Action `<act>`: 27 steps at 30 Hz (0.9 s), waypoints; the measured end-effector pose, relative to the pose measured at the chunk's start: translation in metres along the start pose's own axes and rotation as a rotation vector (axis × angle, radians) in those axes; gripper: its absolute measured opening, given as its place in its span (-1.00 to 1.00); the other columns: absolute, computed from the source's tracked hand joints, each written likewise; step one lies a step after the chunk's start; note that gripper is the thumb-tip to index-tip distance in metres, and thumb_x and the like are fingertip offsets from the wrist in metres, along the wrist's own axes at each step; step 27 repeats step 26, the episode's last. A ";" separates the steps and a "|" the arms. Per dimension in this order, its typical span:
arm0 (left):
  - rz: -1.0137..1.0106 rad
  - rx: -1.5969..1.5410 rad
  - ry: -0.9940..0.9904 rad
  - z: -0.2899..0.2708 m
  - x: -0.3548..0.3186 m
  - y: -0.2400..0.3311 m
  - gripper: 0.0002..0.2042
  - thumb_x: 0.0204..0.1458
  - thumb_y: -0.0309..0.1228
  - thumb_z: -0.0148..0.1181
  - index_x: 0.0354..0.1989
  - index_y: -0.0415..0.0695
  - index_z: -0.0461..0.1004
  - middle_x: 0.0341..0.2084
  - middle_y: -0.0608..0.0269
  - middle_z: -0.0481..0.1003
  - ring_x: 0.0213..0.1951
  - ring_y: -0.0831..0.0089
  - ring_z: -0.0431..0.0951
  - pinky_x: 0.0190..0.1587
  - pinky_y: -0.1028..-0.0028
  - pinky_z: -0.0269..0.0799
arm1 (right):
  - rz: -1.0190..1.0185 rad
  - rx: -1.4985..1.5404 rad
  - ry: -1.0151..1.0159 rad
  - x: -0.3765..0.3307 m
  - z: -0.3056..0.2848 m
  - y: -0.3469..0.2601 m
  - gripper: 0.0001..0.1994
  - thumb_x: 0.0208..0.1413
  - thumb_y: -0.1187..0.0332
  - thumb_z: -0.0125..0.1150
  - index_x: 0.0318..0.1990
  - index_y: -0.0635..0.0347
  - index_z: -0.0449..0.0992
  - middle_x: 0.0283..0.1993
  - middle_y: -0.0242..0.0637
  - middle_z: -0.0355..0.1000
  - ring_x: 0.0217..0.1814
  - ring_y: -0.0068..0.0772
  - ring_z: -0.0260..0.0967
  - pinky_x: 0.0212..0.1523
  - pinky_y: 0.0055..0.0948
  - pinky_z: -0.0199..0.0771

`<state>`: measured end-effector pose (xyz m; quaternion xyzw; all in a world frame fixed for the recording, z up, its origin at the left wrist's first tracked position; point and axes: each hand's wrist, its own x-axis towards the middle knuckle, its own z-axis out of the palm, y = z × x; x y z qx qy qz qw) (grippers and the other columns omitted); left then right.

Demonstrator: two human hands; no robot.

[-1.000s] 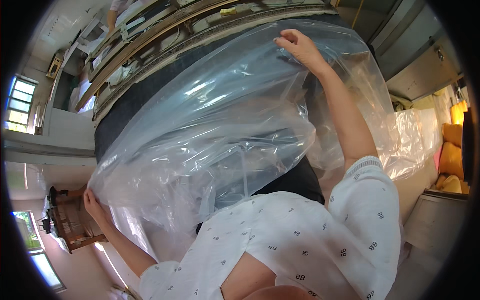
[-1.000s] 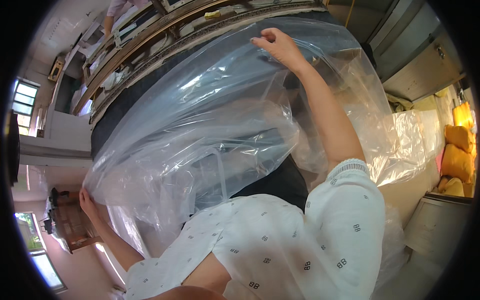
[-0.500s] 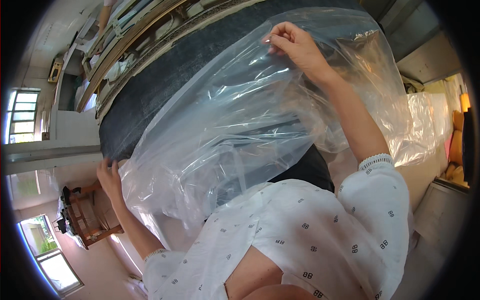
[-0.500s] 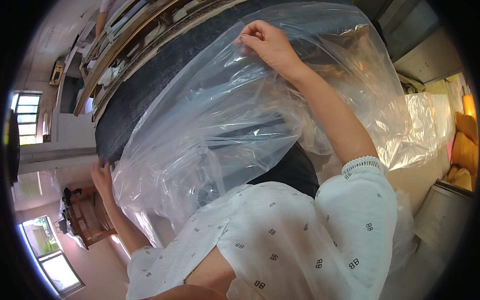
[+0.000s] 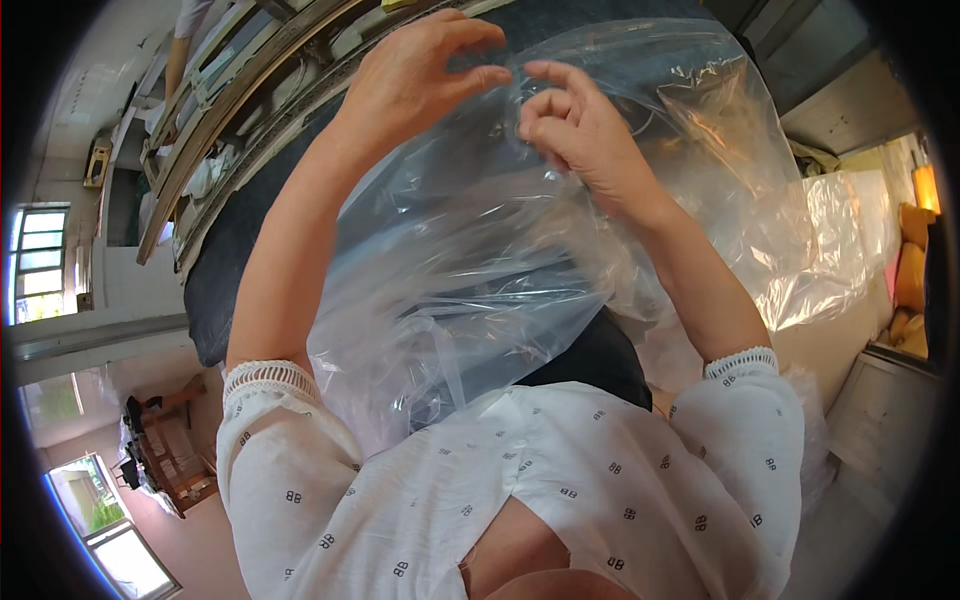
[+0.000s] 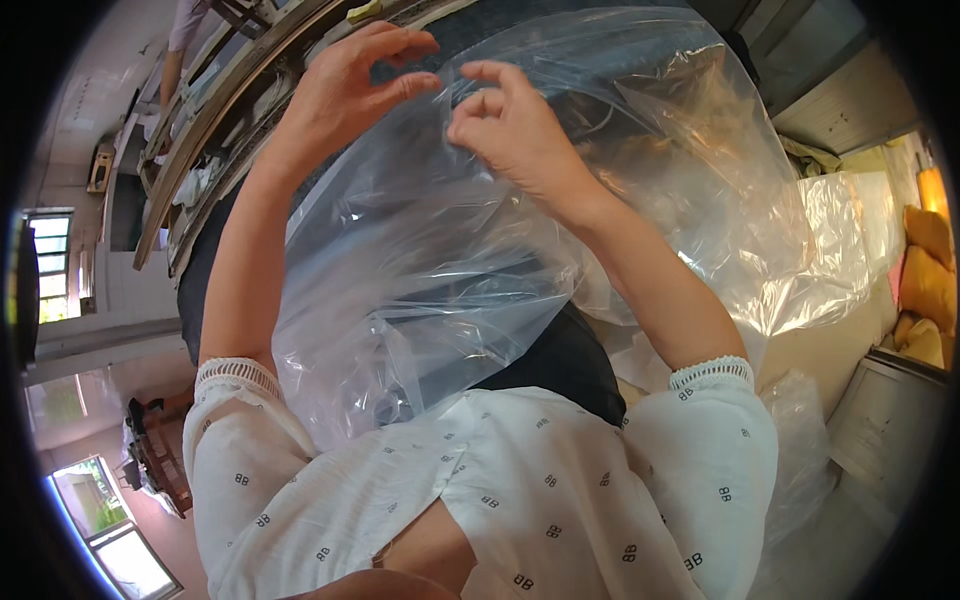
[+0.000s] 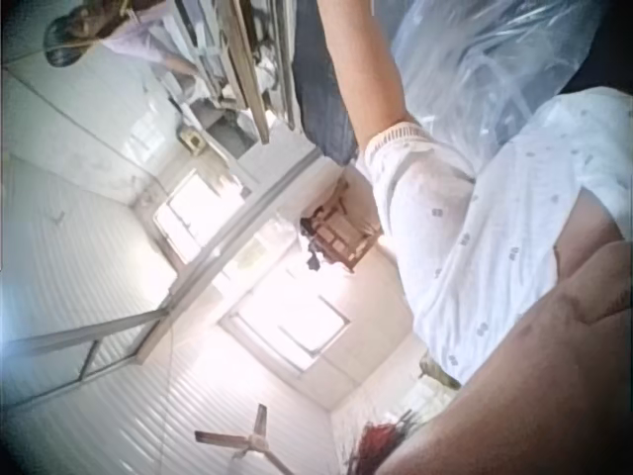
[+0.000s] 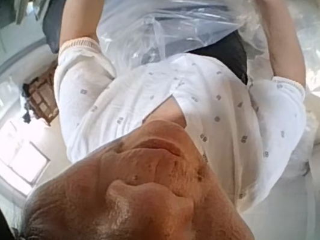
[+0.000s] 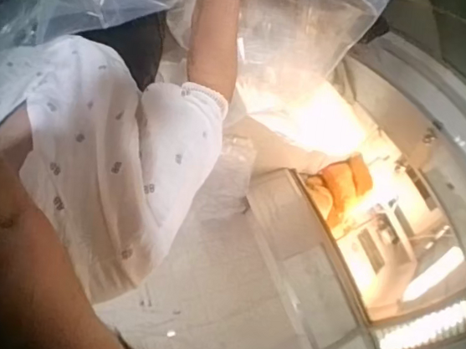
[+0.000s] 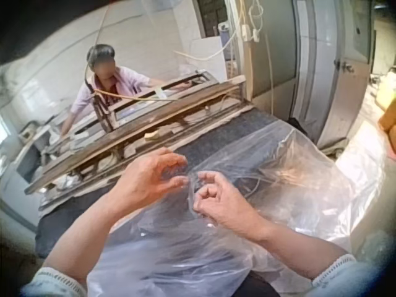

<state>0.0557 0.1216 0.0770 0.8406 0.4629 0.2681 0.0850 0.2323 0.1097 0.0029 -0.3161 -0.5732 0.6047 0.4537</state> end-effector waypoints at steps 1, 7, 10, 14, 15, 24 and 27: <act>-0.006 0.016 -0.029 0.006 0.002 -0.012 -0.77 -0.09 -0.40 0.19 -0.23 -0.18 0.45 -0.35 0.25 0.44 -0.32 0.42 0.44 -0.26 0.53 0.35 | 0.131 0.097 -0.102 -0.003 -0.006 -0.001 -0.44 -0.07 0.45 0.09 0.13 0.35 0.09 -0.39 -0.43 0.31 -0.43 -0.71 0.20 -0.40 -0.69 0.21; -0.101 -0.120 -0.192 0.013 0.011 -0.015 -0.78 -0.11 -0.42 0.22 -0.28 -0.22 0.48 -0.41 0.28 0.43 -0.33 0.53 0.41 -0.25 0.56 0.33 | 0.126 0.075 -0.281 -0.007 -0.024 -0.003 -0.40 -0.10 0.51 0.03 0.18 0.34 0.04 -0.43 -0.40 0.29 -0.40 -0.68 0.20 -0.39 -0.67 0.21; 0.047 -0.227 -0.123 0.012 0.015 0.003 -0.80 -0.13 -0.48 0.23 -0.28 -0.19 0.50 -0.42 0.31 0.43 -0.34 0.55 0.41 -0.28 0.57 0.33 | 0.002 -0.041 -0.249 -0.010 -0.033 -0.003 -0.41 -0.10 0.52 0.01 0.18 0.33 0.06 -0.43 -0.40 0.28 -0.40 -0.67 0.19 -0.40 -0.68 0.19; 0.214 -0.011 -0.105 0.011 0.023 0.015 -0.78 -0.18 -0.55 0.26 -0.28 -0.14 0.54 -0.40 0.35 0.42 -0.32 0.57 0.42 -0.26 0.61 0.33 | -0.019 -0.078 -0.292 -0.014 -0.042 -0.013 -0.42 -0.10 0.53 -0.01 0.17 0.32 0.09 -0.43 -0.42 0.27 -0.42 -0.67 0.17 -0.41 -0.69 0.17; 0.216 -0.013 -0.101 0.013 0.023 0.013 -0.78 -0.18 -0.55 0.26 -0.28 -0.14 0.54 -0.40 0.35 0.42 -0.32 0.57 0.42 -0.26 0.61 0.33 | -0.019 -0.083 -0.292 -0.016 -0.044 -0.020 -0.42 -0.10 0.53 -0.01 0.17 0.32 0.09 -0.43 -0.42 0.27 -0.42 -0.67 0.17 -0.41 -0.69 0.17; -0.195 -0.927 0.273 0.057 -0.002 0.003 -0.90 -0.06 -0.51 0.17 -0.34 -0.18 0.52 -0.34 0.38 0.44 -0.31 0.65 0.42 -0.22 0.67 0.33 | -0.031 -0.333 -0.301 0.014 -0.092 -0.057 -0.38 -0.05 0.37 0.08 0.24 -0.02 0.09 -0.39 -0.43 0.27 -0.42 -0.64 0.17 -0.38 -0.67 0.23; -0.213 -1.050 0.241 0.058 -0.004 0.000 -0.86 0.02 -0.47 0.10 -0.23 -0.10 0.49 -0.23 0.32 0.44 -0.27 0.64 0.42 -0.15 0.64 0.32 | -0.576 -1.330 -0.118 0.038 -0.110 -0.070 -0.78 0.01 0.29 0.08 -0.17 0.08 0.42 -0.08 -0.22 0.25 -0.06 -0.30 0.19 -0.07 -0.37 0.22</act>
